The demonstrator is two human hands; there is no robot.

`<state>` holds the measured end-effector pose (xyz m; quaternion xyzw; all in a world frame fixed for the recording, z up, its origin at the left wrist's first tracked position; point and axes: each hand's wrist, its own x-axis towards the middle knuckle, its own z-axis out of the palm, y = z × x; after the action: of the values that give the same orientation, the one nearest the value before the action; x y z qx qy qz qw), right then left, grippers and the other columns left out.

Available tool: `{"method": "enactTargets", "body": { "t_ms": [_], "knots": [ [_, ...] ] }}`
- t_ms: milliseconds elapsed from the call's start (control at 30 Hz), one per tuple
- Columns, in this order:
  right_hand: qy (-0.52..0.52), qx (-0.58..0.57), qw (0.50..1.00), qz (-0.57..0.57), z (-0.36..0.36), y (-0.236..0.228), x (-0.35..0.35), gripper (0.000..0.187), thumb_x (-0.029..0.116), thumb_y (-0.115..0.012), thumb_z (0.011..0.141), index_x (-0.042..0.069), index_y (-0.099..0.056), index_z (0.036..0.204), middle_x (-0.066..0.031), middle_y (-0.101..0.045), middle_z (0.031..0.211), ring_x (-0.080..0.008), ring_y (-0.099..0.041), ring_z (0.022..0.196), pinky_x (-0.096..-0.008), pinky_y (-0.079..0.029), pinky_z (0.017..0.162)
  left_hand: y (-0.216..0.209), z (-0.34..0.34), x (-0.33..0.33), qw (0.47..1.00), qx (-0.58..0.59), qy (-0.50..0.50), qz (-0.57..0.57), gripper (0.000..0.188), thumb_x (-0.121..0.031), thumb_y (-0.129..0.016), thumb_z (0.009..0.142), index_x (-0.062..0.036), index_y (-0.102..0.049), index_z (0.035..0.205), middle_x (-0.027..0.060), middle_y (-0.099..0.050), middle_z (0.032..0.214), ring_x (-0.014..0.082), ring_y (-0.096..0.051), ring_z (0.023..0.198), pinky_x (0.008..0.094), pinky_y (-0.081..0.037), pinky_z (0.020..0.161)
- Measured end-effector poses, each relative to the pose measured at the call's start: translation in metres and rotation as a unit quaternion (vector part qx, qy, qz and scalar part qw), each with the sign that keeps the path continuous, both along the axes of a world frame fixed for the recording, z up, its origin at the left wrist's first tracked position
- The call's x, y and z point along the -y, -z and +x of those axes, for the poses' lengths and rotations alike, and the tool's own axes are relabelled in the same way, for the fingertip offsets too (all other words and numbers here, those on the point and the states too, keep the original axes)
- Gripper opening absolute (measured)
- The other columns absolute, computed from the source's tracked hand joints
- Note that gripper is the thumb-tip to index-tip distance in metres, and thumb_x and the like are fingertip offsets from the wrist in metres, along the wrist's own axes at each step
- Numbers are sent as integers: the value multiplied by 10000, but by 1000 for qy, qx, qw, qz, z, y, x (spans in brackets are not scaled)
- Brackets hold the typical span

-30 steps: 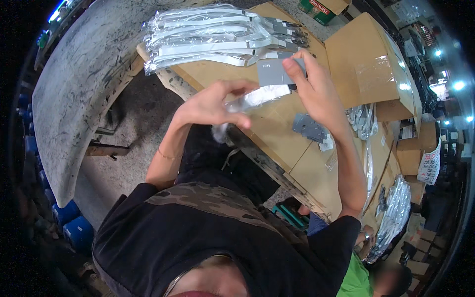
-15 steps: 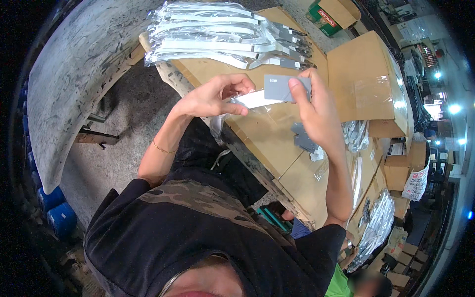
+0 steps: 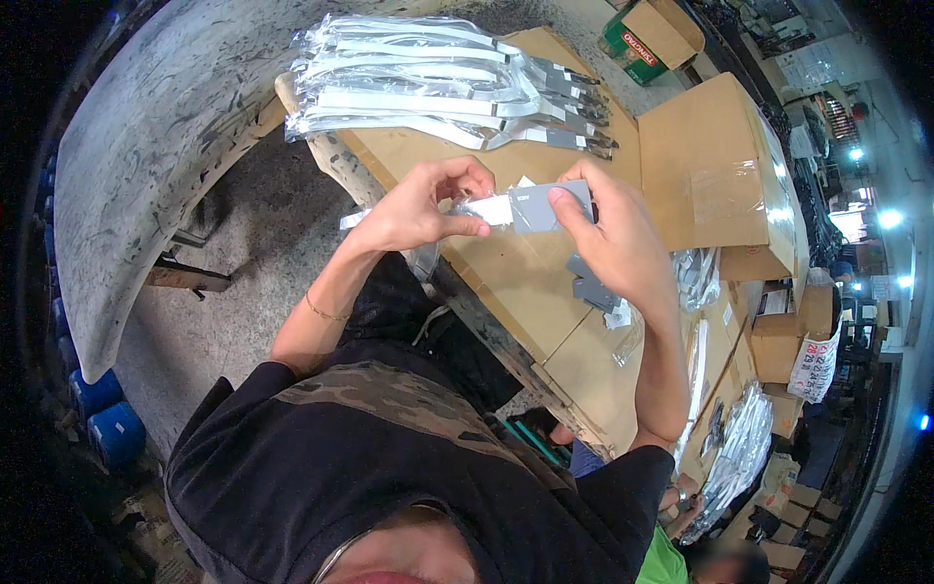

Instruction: Assembling plastic and leather components onto white straps.

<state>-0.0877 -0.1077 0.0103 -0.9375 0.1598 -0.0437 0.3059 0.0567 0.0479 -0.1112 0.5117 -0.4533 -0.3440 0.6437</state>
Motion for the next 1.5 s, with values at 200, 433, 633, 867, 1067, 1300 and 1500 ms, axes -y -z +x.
{"method": "enactTargets", "body": {
  "t_ms": [200,433,633,867,1067,1300,1500],
  "knots": [
    [-29,-6,1000,1,0,-3,8,185,156,-586,900,-27,-573,878,-87,-583,854,-154,-536,734,-293,-424,666,3,-7,1,999,8,-38,12,347,-6,-790,707,-18,-598,996,6,-614,933,102,-570,923,279,-435,867],
    [-98,26,995,-12,3,-4,3,228,204,-627,881,-21,-588,884,-88,-528,836,-205,-529,746,-304,-422,669,9,-16,3,996,26,-84,-24,312,-52,-782,712,-39,-597,963,6,-663,850,77,-466,701,251,-370,651],
    [-121,-10,992,-32,9,-1,7,238,246,-634,877,12,-612,913,-113,-542,813,-262,-551,752,-339,-426,667,-2,-20,0,992,86,-86,18,277,-79,-759,749,-30,-612,979,13,-660,840,76,-497,721,243,-376,658],
    [-201,15,970,-137,23,6,5,275,311,-630,866,50,-621,951,-145,-620,943,-339,-588,849,-388,-437,781,-16,-15,0,992,22,-62,109,267,-108,-720,822,13,-644,1047,25,-649,848,90,-559,818,270,-458,722],
    [-119,311,916,-225,15,5,10,307,228,-676,849,58,-597,1093,-100,-657,980,-280,-624,885,-372,-458,820,-22,-8,0,991,37,-109,64,201,-148,-703,838,29,-681,929,29,-649,756,69,-534,682,257,-435,611],
    [-28,218,933,285,9,17,14,303,190,-695,860,33,-606,1104,-61,-662,956,-106,-606,880,-270,-492,776,-43,-9,9,994,30,-102,33,173,-45,-686,829,40,-666,978,59,-686,840,104,-593,786,274,-467,716],
    [-64,226,942,238,9,-8,13,189,142,-672,861,4,-650,989,-29,-662,879,-91,-600,782,-256,-507,726,-56,-13,13,995,21,-99,4,213,-21,-676,838,62,-641,1031,85,-689,914,119,-622,851,263,-484,763]
  ]
}}
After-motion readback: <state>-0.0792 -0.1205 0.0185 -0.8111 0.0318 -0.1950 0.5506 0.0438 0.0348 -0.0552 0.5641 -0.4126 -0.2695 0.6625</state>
